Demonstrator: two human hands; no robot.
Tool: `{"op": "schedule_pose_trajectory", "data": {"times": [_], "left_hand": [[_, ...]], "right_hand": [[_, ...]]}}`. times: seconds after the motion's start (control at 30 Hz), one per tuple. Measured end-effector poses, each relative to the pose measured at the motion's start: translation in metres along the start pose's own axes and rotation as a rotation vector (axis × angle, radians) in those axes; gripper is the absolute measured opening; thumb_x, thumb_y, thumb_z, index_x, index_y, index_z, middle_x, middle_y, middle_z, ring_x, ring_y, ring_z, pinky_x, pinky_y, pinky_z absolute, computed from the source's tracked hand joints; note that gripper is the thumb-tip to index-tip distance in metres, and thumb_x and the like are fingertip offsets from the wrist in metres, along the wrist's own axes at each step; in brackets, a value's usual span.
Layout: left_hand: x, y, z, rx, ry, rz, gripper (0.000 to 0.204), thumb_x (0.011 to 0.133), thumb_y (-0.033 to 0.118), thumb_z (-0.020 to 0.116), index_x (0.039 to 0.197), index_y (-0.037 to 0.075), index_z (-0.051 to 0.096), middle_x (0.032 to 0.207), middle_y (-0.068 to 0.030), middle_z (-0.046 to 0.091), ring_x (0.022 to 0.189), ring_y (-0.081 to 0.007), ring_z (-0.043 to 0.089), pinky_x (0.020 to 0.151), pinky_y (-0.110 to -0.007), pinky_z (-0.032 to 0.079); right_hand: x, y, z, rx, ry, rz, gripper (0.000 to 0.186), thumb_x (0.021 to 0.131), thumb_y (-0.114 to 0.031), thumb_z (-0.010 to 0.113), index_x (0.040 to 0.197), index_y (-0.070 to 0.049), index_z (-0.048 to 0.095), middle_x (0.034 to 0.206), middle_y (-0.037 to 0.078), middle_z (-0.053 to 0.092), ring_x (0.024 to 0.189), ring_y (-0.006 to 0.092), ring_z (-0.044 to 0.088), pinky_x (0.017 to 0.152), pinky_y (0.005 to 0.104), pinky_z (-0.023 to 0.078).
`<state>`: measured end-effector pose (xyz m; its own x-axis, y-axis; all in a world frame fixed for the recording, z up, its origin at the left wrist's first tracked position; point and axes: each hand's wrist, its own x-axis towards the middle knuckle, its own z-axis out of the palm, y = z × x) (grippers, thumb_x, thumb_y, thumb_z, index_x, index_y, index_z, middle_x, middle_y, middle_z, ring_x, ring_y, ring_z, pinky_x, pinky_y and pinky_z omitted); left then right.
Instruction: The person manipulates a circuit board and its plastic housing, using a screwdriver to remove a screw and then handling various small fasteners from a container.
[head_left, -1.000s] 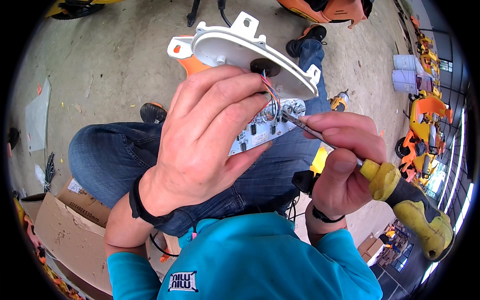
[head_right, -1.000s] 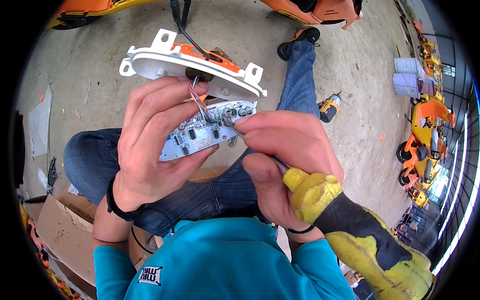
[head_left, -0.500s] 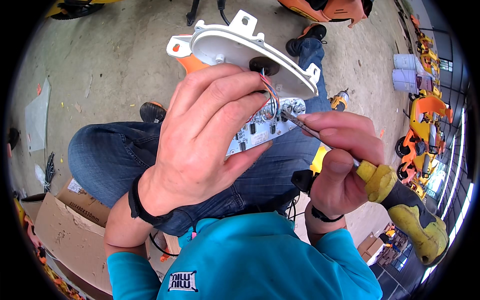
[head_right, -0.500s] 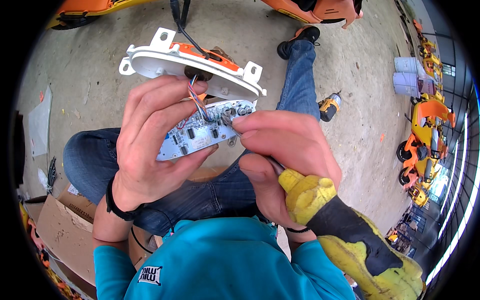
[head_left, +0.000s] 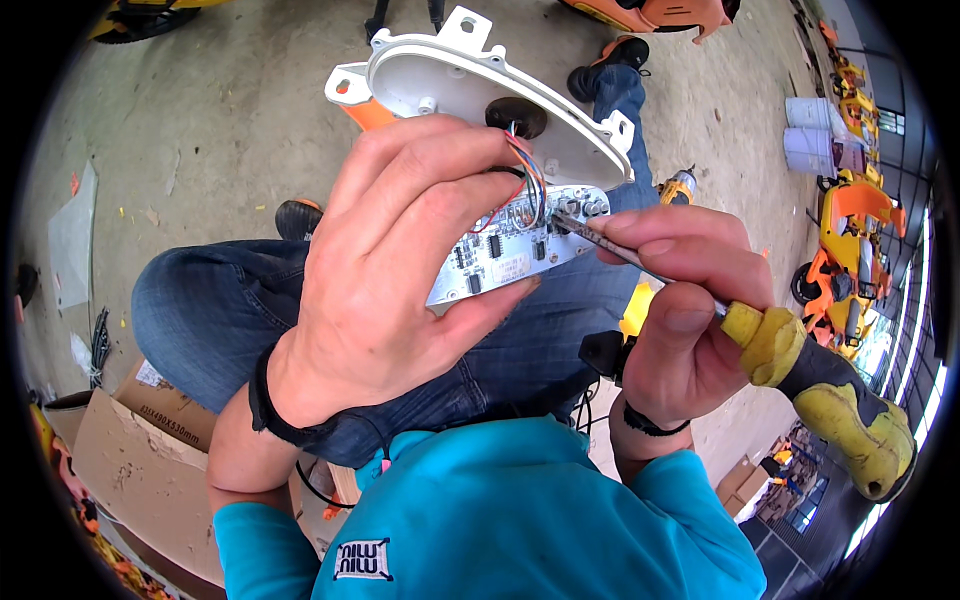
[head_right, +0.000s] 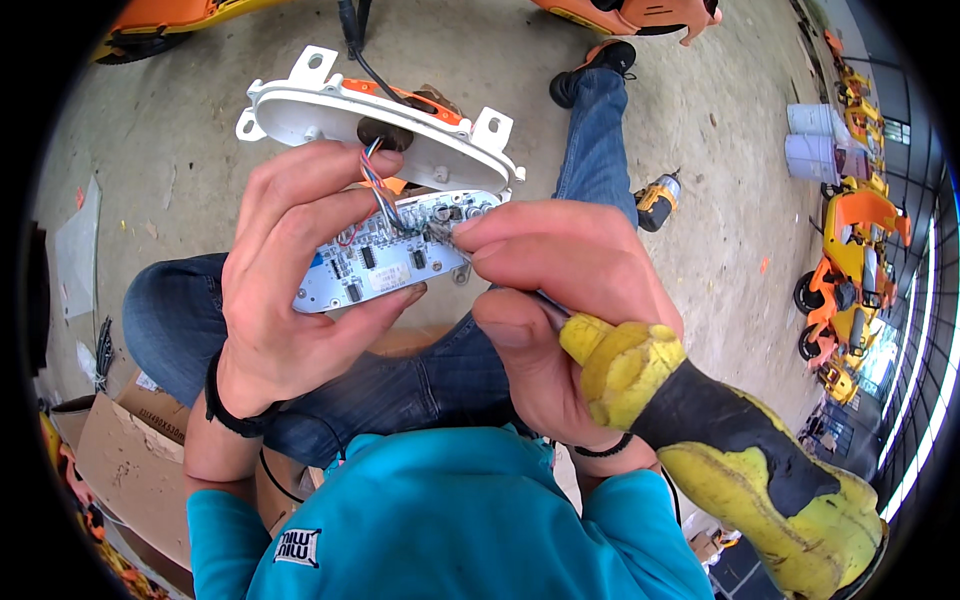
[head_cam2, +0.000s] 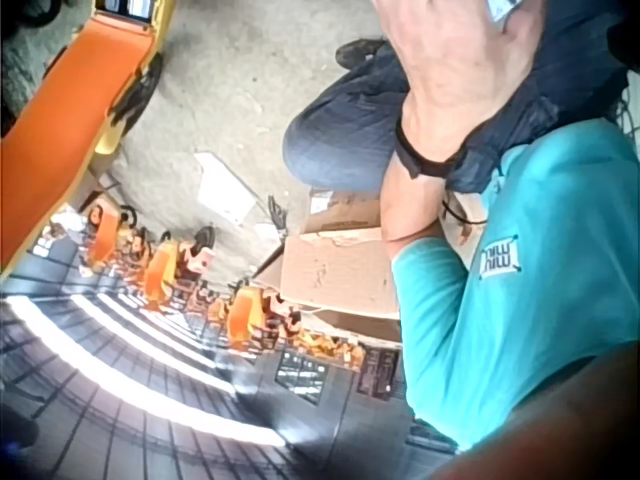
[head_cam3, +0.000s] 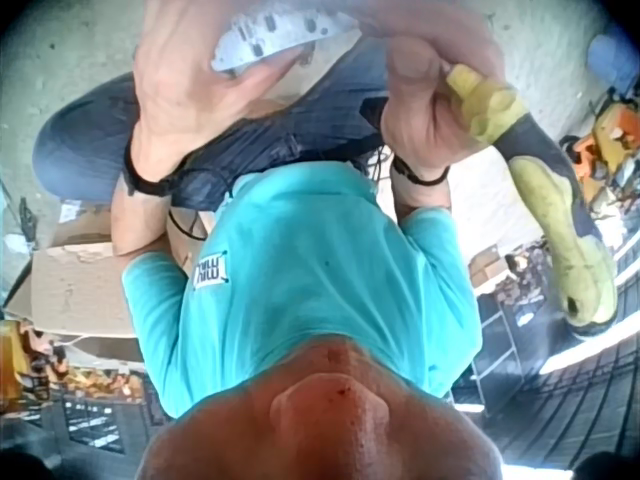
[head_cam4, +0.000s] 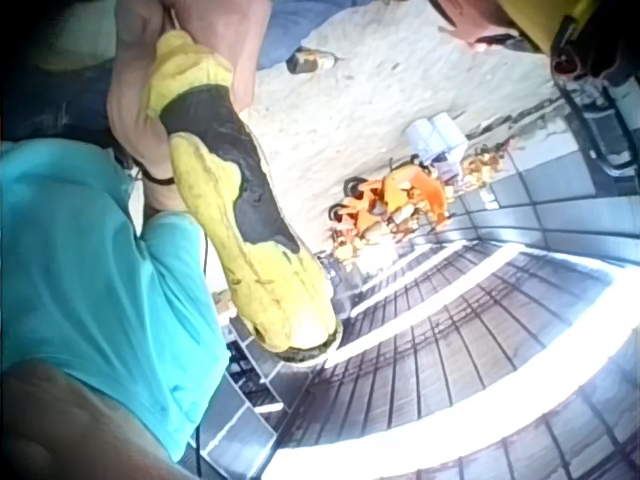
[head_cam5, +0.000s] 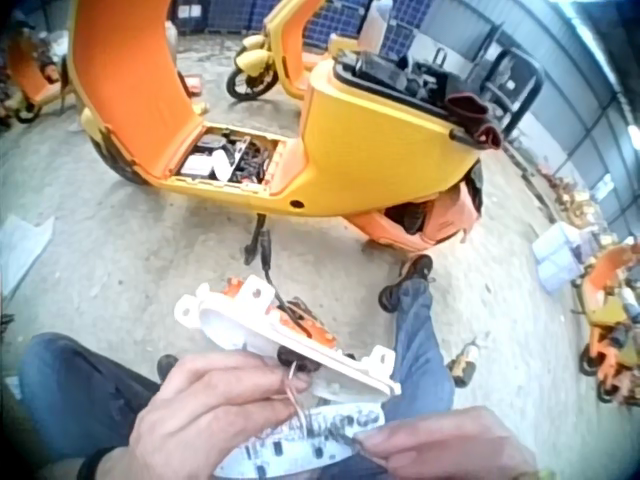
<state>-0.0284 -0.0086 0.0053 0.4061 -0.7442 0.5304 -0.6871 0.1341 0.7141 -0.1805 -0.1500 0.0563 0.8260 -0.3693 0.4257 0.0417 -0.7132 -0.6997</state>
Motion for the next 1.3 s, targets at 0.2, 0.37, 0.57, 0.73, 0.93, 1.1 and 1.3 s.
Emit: {"op": "schedule_pose_trajectory", "data": {"times": [0.2,0.37,0.57,0.73,0.93,1.1,1.3], "left_hand": [[0.0,0.0,-0.001,-0.004,-0.017,0.003,0.055,0.057,0.002,0.084,0.108,-0.001,0.065,0.121,-0.0162,0.067,0.112,-0.0348,0.06,0.093,-0.042,0.049],[0.0,-0.001,-0.001,-0.007,-0.021,0.006,0.055,0.058,0.003,0.084,0.109,-0.001,0.065,0.122,-0.0163,0.067,0.112,-0.035,0.059,0.094,-0.042,0.049],[0.0,0.0,-0.001,-0.011,-0.026,0.016,0.055,0.057,0.003,0.084,0.109,-0.002,0.065,0.121,-0.0165,0.067,0.112,-0.035,0.059,0.093,-0.042,0.049],[0.0,-0.001,0.0,-0.012,-0.017,0.009,0.055,0.058,0.003,0.084,0.109,-0.002,0.064,0.121,-0.0167,0.067,0.112,-0.035,0.059,0.093,-0.042,0.049],[0.0,-0.001,0.0,-0.014,-0.019,0.01,0.054,0.058,0.003,0.084,0.108,-0.002,0.065,0.121,-0.0166,0.067,0.112,-0.035,0.059,0.093,-0.042,0.049],[0.001,0.0,-0.002,-0.023,-0.018,-0.028,0.056,0.056,0.002,0.085,0.108,-0.001,0.065,0.122,-0.016,0.067,0.112,-0.0345,0.06,0.094,-0.042,0.049],[0.002,0.0,-0.003,-0.074,-0.029,-0.115,0.058,0.055,0.003,0.087,0.109,0.0,0.064,0.123,-0.0159,0.066,0.114,-0.0348,0.059,0.096,-0.044,0.048]], "right_hand": [[0.001,0.003,-0.002,0.016,-0.014,-0.021,0.04,0.104,-0.037,0.05,0.101,0.003,0.052,0.096,0.023,0.064,0.083,0.0266,0.067,0.068,0.0351,0.061],[0.001,0.002,0.001,0.013,0.011,-0.02,0.04,0.103,-0.037,0.051,0.1,0.003,0.052,0.095,0.023,0.065,0.084,0.0265,0.067,0.068,0.0346,0.061],[0.002,0.002,-0.002,0.004,-0.001,-0.041,0.039,0.103,-0.037,0.052,0.099,0.002,0.053,0.094,0.022,0.066,0.084,0.0258,0.067,0.071,0.0347,0.059],[0.001,-0.002,0.004,0.024,0.055,0.013,0.039,0.103,-0.037,0.053,0.098,0.001,0.054,0.092,0.021,0.067,0.084,0.0252,0.066,0.074,0.0349,0.057],[0.001,0.001,0.003,0.027,0.055,-0.015,0.039,0.104,-0.037,0.051,0.098,0.001,0.053,0.093,0.022,0.066,0.083,0.0261,0.066,0.069,0.035,0.059],[0.003,0.0,-0.001,0.05,0.109,0.018,0.04,0.105,-0.037,0.048,0.097,0.001,0.051,0.091,0.022,0.063,0.081,0.0277,0.066,0.065,0.0377,0.059],[0.001,0.0,-0.005,0.184,0.217,0.114,0.036,0.103,-0.037,0.052,0.1,-0.001,0.053,0.095,0.019,0.065,0.085,0.0242,0.066,0.074,0.0355,0.057]]}}
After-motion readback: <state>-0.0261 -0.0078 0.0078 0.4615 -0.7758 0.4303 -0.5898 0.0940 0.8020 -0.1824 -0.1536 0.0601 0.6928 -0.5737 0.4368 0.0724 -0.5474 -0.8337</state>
